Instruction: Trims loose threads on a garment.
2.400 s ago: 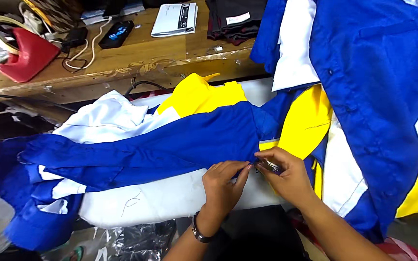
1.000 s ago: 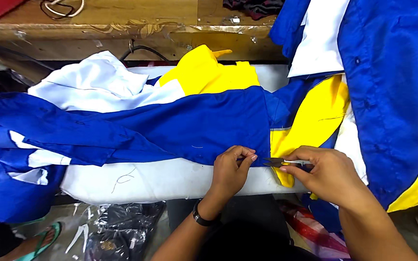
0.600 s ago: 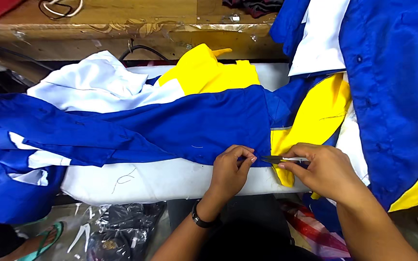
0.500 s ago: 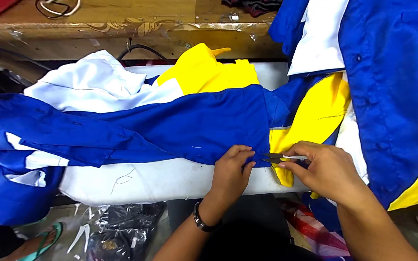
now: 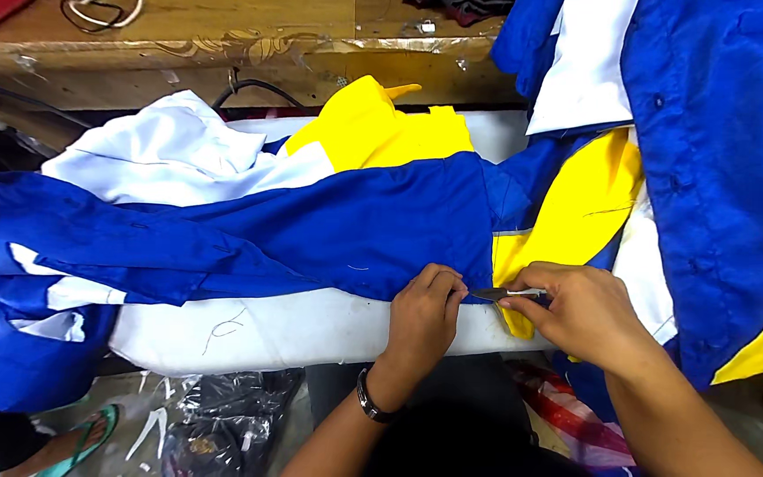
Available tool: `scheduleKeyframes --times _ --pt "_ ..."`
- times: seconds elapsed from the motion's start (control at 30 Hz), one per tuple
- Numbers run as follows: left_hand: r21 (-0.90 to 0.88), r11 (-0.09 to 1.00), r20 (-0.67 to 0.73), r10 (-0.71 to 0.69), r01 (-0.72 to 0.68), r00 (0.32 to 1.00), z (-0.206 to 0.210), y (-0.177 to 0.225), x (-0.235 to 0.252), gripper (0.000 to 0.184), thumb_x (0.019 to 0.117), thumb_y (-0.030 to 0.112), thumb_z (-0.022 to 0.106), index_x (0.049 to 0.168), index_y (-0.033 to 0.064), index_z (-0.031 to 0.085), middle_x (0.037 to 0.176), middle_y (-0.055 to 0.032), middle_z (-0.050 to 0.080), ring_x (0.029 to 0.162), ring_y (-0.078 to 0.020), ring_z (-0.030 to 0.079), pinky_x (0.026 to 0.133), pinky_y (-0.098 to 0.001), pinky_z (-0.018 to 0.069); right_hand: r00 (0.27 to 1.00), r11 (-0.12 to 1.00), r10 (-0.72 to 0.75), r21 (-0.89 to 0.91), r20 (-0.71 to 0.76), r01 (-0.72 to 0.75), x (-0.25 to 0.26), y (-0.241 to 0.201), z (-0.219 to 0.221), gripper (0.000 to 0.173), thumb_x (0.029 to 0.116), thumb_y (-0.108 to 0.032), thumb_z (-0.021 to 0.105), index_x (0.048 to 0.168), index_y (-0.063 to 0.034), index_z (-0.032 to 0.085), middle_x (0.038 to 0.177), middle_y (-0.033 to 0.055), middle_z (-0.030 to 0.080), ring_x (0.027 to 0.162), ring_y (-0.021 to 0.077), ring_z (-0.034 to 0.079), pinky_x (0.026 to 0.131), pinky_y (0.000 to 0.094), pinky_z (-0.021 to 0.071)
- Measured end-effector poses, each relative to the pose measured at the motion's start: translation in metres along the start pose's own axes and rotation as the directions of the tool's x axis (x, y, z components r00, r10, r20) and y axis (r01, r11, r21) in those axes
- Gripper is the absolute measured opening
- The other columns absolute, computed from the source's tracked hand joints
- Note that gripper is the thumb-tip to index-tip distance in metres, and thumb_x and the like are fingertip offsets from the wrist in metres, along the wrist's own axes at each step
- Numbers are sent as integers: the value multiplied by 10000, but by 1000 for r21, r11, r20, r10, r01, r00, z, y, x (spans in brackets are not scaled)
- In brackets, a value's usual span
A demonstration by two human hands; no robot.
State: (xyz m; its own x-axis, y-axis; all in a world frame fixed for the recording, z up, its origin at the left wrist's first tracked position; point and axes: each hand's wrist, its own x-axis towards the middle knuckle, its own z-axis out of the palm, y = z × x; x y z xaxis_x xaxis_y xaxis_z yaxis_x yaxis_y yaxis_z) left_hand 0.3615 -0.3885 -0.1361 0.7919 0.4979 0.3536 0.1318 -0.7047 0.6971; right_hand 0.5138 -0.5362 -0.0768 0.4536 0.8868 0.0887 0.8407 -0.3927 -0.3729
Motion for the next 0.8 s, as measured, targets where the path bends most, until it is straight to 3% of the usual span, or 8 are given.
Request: scheduleKeyframes --times 0.1,0.2,0.27,0.37,0.53,0.8 --pt "-60 998 -19 -25 24 1000 -1 0 0 88 965 104 666 927 47 722 1052 -57 709 883 -107 715 771 -274 617 1000 1000 15 27 9 -16 0 2 -1 198 900 -347 719 879 -157 768 797 1 697 737 221 675 617 518 477" --pt "-106 994 -96 -44 34 994 -11 -2 -2 85 966 118 673 949 56 729 1054 -53 703 878 -90 705 747 -257 622 996 996 62 65 -68 -57 -1 3 -5 259 894 -405 703 949 -156 746 825 -1 691 723 207 657 608 508 482" --pt "-77 996 -198 -54 39 979 -21 -3 -5 77 954 118 675 952 72 737 984 -29 721 854 -93 693 726 -268 596 986 994 74 94 -148 -61 -2 1 -5 304 895 -444 683 975 -157 742 848 -16 685 731 177 651 607 474 483" --pt "-140 984 -283 -148 112 948 -34 -8 -8 86 972 138 654 989 82 716 870 27 718 753 -14 668 679 -192 560 986 983 40 184 -165 -9 -1 -10 4 314 905 -467 670 986 -176 756 877 -54 694 750 104 646 624 392 511" --pt "-354 918 -267 -283 180 921 -37 -14 -11 66 974 107 653 1008 66 692 866 31 732 722 0 678 664 -168 570 993 971 -30 230 -118 57 10 -28 26 276 909 -400 700 1011 -155 776 893 -28 724 742 135 665 633 418 529" --pt "-433 879 -236 -324 199 916 -40 -11 -8 55 971 72 638 993 64 687 855 31 731 727 -15 684 668 -178 574 992 967 -62 241 -110 87 19 -28 37 234 926 -379 682 954 -175 794 879 -41 727 734 125 652 629 416 501"
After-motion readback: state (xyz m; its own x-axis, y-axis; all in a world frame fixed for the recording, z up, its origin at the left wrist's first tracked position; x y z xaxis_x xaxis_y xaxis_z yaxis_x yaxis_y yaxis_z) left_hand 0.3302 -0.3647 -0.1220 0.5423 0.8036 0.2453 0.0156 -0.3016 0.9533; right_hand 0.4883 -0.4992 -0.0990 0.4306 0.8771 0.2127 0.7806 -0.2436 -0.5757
